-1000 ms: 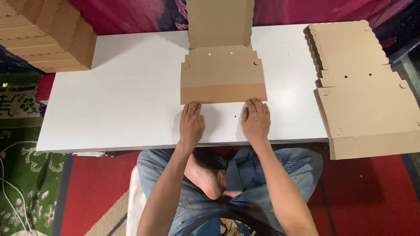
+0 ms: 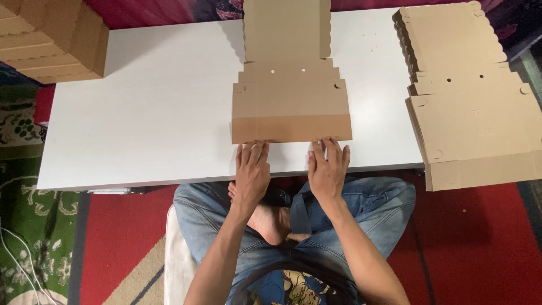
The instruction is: Folding and assembling cardboard boxes from flat sheets by hand.
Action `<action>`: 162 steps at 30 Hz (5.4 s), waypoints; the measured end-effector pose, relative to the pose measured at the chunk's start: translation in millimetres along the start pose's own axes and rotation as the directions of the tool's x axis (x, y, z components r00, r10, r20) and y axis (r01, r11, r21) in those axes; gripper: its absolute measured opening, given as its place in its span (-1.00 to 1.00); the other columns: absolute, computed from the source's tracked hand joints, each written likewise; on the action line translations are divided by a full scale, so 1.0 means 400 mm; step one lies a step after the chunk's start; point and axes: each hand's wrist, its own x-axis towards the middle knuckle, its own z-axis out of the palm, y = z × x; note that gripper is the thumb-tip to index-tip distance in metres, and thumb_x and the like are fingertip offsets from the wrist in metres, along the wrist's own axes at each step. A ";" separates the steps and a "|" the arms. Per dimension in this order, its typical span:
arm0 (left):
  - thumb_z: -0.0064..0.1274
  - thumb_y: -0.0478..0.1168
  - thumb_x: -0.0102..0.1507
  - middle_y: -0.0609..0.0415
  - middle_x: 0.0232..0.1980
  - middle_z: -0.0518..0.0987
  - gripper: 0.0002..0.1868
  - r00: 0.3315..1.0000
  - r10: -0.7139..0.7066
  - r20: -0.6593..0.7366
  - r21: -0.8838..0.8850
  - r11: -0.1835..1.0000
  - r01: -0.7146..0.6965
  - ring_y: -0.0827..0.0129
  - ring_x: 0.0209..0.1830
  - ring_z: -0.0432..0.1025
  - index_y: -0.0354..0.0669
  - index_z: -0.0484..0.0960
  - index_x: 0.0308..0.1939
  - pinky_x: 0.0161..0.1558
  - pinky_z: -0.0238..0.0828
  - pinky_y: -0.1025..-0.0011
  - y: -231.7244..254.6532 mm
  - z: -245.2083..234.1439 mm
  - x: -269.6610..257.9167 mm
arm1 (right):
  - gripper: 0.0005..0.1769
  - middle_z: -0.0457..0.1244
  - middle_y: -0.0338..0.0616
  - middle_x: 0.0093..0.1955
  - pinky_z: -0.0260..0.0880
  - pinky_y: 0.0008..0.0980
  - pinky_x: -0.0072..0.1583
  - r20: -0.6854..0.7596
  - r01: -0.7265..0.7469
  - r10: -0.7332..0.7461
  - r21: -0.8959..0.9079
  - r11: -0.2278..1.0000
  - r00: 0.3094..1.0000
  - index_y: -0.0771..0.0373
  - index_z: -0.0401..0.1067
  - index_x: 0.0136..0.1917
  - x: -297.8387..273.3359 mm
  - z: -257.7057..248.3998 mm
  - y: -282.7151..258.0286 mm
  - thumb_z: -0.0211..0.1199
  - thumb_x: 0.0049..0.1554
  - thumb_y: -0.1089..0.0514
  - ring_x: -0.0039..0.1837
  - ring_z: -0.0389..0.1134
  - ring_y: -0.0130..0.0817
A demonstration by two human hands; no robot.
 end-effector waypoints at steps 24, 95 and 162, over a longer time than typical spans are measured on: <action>-0.10 -0.14 0.36 -0.07 0.22 0.51 -0.58 0.998 -0.028 -0.055 -0.072 0.997 0.024 0.11 0.32 0.36 -0.24 0.57 0.24 0.41 0.19 0.16 0.076 0.032 0.012 | -0.57 0.25 -0.25 0.32 0.08 -0.04 0.47 0.063 0.101 -0.104 0.058 0.993 0.993 0.03 0.46 0.35 0.013 -0.003 -0.065 0.12 0.30 -0.13 0.45 0.21 -0.23; -0.04 0.27 0.31 -0.09 0.32 0.43 -0.31 0.964 -0.224 0.141 0.016 0.974 0.224 0.06 0.44 0.21 -0.17 0.54 0.30 0.41 0.09 0.02 0.040 -0.021 0.007 | -0.62 0.29 -0.17 0.27 0.00 0.10 0.46 0.007 -0.048 0.048 0.075 0.996 0.999 0.12 0.55 0.24 0.017 -0.031 0.058 0.16 0.29 -0.07 0.46 0.23 -0.16; -0.17 -0.18 0.33 -0.04 0.25 0.46 -0.55 0.992 0.012 0.126 -0.046 0.999 -0.006 0.03 0.42 0.22 -0.13 0.53 0.30 0.45 0.06 0.02 0.100 0.025 0.034 | -0.79 0.32 -0.11 0.00 0.13 0.13 0.35 0.073 -0.013 0.006 0.102 0.995 0.997 0.18 0.58 0.07 0.089 -0.097 -0.151 0.19 0.24 0.11 0.24 0.34 -0.16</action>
